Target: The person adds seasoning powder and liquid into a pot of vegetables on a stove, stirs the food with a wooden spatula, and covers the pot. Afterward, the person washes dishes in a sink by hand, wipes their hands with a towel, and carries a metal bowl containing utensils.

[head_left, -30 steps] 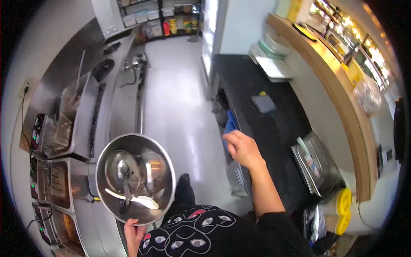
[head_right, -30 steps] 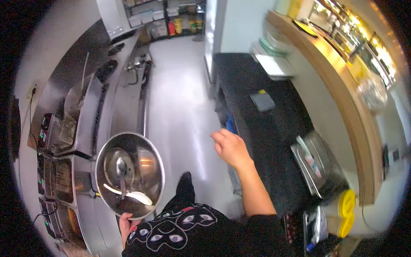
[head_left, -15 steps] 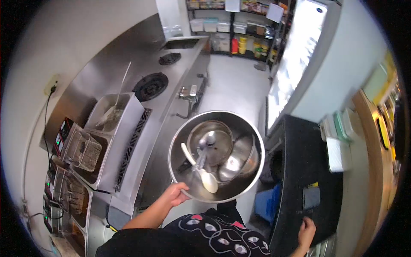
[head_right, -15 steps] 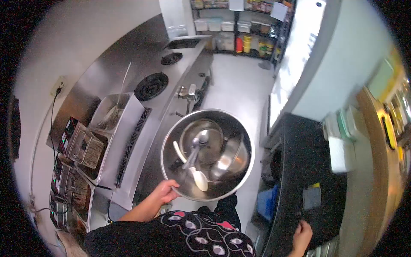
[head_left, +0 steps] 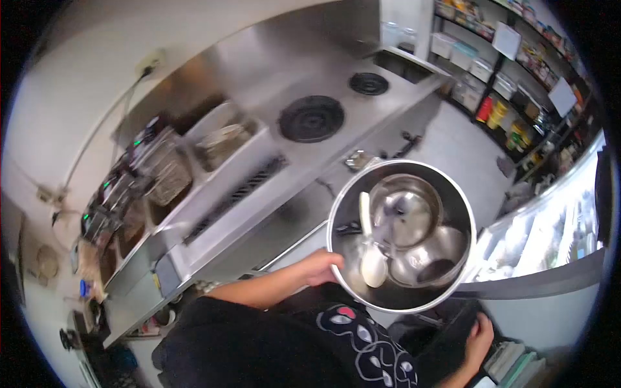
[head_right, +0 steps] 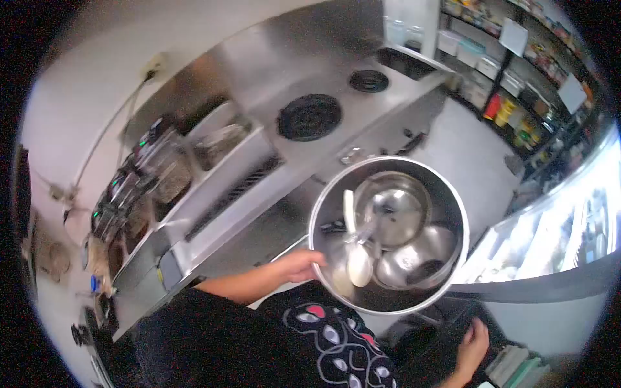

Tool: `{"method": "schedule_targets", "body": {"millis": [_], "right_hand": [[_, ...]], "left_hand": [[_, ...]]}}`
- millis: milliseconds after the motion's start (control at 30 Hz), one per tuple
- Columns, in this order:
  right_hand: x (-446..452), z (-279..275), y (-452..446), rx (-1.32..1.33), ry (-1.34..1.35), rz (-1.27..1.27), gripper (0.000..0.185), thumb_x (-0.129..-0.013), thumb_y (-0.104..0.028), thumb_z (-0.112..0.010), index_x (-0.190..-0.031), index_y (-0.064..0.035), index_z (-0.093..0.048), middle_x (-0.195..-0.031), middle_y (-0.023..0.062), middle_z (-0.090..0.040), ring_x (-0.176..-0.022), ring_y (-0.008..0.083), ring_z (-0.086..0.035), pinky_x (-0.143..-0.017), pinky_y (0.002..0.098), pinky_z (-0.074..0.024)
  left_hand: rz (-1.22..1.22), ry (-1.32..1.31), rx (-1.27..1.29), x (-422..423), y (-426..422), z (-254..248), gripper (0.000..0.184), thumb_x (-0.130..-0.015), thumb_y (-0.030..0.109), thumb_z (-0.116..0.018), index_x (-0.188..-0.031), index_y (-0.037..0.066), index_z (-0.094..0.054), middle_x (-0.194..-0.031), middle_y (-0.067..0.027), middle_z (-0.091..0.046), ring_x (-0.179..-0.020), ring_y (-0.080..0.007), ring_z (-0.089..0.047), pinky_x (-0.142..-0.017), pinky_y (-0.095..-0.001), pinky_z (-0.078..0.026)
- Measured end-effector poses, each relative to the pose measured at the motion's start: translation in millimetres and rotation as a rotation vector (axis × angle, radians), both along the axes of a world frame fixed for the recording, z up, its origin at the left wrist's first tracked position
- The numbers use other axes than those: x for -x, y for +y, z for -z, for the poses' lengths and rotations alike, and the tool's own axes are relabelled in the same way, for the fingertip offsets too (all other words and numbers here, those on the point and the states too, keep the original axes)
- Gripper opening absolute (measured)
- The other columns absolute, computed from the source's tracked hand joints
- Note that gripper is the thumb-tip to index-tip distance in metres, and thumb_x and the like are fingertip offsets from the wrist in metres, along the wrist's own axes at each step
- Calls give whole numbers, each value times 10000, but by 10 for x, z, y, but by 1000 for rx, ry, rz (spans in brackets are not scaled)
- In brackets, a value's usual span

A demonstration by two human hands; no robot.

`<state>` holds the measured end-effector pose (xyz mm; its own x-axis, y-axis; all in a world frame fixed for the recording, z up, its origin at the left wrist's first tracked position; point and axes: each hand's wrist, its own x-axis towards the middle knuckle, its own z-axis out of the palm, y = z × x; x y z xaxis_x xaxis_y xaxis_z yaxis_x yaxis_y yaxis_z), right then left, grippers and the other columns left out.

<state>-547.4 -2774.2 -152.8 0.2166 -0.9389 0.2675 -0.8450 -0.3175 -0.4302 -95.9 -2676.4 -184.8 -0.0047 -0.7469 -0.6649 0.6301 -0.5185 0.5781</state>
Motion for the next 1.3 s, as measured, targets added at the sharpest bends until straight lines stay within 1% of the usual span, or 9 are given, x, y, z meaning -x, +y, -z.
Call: {"method": "schedule_targets", "body": {"millis": [33,100,133,300,367,733,767,967,1300], "right_hand": [[-215,-226,-245,-221,49,79,202,-789,5,-501,-977,6,-576,-884,171,-583,-817,363,-561,-729,406,-447],[-286,-172,-705,-25,76,4,201,-787,-6,-513,-975,-16,-582,-847,180,-566,-796,363,-552,-712,408,-448],[-343,-264,-925,-188,94,54,180,-787,-14,-521,-957,-22,-583,-834,177,-564,-784,365,-549,-699,411,-446],[-362,75,-1555,-182,106,156,142,-760,-36,-544,-892,-34,-595,-809,184,-572,-768,378,-564,-666,441,-455],[-365,96,-1748,-270,129,190,190,-738,19,-542,-912,-6,-614,-765,188,-572,-665,328,-566,-605,372,-451],[-16,362,-2894,-471,-55,495,201,-773,-6,-519,-939,-26,-629,-816,182,-606,-662,263,-607,-607,346,-466],[27,355,-2969,-527,-12,507,226,-763,-25,-512,-951,-63,-633,-861,175,-610,-733,331,-596,-645,398,-474],[289,505,-5024,-446,157,211,204,-772,-96,-524,-947,-86,-628,-865,153,-608,-782,348,-590,-698,427,-482],[-180,667,-7652,-232,201,-272,222,-788,-96,-529,-994,-95,-611,-889,128,-599,-826,329,-579,-736,425,-466]], "left_hand": [[-20,36,26,-47,-142,74,239,-723,34,-551,-939,-70,-559,-941,-180,-607,-883,-295,-608,-867,-456,-466],[-52,122,59,-120,-474,88,265,-717,43,-543,-950,-84,-555,-965,-195,-598,-912,-316,-600,-891,-482,-450],[-77,122,63,-137,-678,112,321,-697,34,-540,-991,-96,-542,-988,-205,-593,-934,-329,-593,-905,-490,-438],[-121,112,60,-335,-1798,58,410,-673,46,-517,-1056,-100,-517,-1029,-214,-589,-948,-339,-585,-898,-490,-431],[-88,199,70,-528,-2359,147,414,-675,52,-508,-1064,-91,-518,-1048,-212,-586,-950,-339,-584,-894,-483,-433],[-85,167,253,-403,-5199,-118,318,-701,62,-494,-992,-43,-568,-981,-163,-629,-905,-288,-620,-789,-416,-516],[-108,196,240,-450,-5245,-9,351,-693,54,-497,-1024,-51,-549,-1020,-175,-610,-935,-305,-605,-820,-428,-504],[-311,91,229,-121,-6311,-215,416,-665,35,-515,-1068,-73,-513,-1090,-192,-574,-1005,-349,-567,-918,-477,-454],[-608,30,201,143,-6614,541,483,-667,8,-493,-1142,-69,-457,-1151,-197,-534,-1038,-363,-548,-895,-495,-475]]}}
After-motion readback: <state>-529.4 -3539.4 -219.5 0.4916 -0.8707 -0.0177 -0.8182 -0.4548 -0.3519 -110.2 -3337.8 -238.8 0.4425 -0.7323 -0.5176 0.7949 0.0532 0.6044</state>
